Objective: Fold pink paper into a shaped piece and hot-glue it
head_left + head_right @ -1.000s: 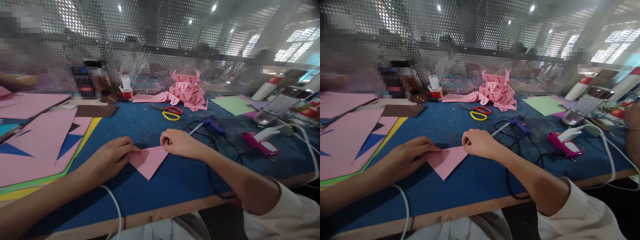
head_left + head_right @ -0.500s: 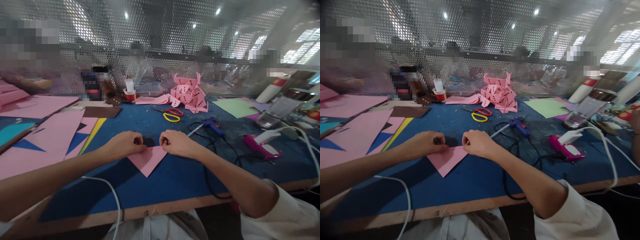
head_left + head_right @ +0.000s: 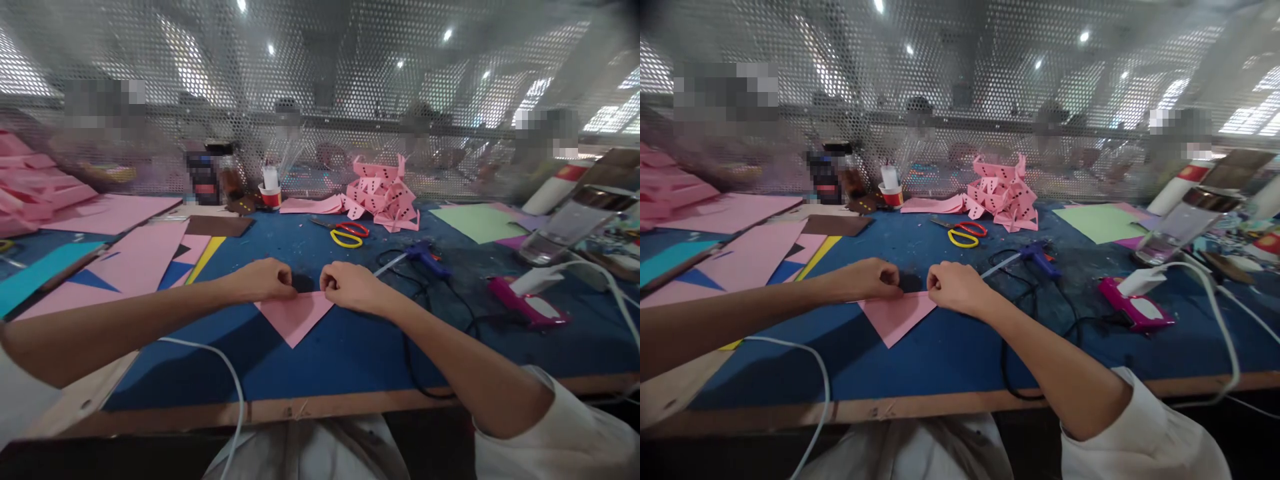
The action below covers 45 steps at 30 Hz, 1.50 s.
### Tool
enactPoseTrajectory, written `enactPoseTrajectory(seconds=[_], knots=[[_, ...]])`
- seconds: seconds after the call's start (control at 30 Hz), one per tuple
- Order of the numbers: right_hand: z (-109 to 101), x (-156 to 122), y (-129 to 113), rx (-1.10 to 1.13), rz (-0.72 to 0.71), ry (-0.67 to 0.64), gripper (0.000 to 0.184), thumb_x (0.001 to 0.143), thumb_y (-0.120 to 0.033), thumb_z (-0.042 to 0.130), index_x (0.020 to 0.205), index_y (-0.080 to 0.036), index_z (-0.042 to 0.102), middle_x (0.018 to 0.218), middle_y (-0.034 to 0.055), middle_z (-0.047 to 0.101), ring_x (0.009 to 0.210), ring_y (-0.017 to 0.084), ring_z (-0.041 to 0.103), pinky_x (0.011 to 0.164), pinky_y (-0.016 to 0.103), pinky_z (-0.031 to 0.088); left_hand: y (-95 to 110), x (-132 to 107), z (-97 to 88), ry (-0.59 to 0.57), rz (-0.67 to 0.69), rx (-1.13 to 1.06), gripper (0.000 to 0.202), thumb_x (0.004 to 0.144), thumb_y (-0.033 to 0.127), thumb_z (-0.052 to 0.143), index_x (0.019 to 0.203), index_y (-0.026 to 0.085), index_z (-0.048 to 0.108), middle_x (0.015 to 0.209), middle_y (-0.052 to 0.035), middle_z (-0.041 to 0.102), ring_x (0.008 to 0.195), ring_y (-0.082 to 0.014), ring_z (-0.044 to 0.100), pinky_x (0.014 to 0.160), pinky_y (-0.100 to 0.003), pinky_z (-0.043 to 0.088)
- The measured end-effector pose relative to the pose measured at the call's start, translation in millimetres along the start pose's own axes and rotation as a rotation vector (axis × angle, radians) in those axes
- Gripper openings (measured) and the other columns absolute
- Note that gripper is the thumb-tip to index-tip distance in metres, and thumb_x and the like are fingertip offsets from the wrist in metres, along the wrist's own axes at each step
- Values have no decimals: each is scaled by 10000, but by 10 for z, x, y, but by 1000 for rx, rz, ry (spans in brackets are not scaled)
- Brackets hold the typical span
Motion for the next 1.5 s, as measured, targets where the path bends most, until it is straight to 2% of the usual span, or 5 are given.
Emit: enactPoseTrajectory(seconds=[0.37, 0.7, 1.13, 1.4, 1.5], knots=[[1, -13, 10, 21, 8, -16, 175, 801, -165, 533, 875, -221, 681, 931, 26, 695, 792, 157, 612, 632, 248, 343, -53, -38, 5, -54, 104, -116, 221, 693, 332, 585, 824, 200, 702, 728, -6, 671, 659, -162, 576, 564, -247, 366], [9, -19, 16, 45, -11, -21, 159, 796, -174, 545, 874, -222, 675, 912, 17, 681, 765, 144, 597, 621, 241, 334, -100, -126, -24, -68, 89, -131, 244, 674, 285, 570, 847, 201, 721, 738, -6, 668, 672, -164, 574, 563, -244, 367], [10, -19, 23, 60, -1, -25, 174, 787, -150, 548, 877, -221, 680, 912, 17, 675, 763, 141, 590, 622, 242, 336, -437, -203, -45, -88, 43, -219, 215, 657, 290, 614, 826, 204, 716, 662, 17, 628, 602, -141, 553, 526, -226, 358], [-5, -39, 5, 62, -16, -22, 187, 789, -140, 536, 878, -219, 679, 898, 15, 666, 765, 141, 579, 616, 251, 319, -410, -263, -72, -58, 107, -199, 226, 707, 276, 583, 866, 201, 724, 661, 46, 637, 620, -131, 566, 545, -208, 380], [-14, -44, 8, 58, 0, -21, 173, 784, -136, 547, 855, -221, 680, 891, 12, 665, 764, 138, 571, 615, 249, 313, -278, -271, -117, 48, 167, -151, 203, 770, 292, 585, 890, 228, 735, 783, 27, 706, 698, -145, 609, 607, -228, 406]])
Point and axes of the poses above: each hand's wrist, its own x-axis towards the middle knuckle, its own z-axis out of the palm, y = z × x, the point moved 7 cm from there along x, towards the middle knuckle
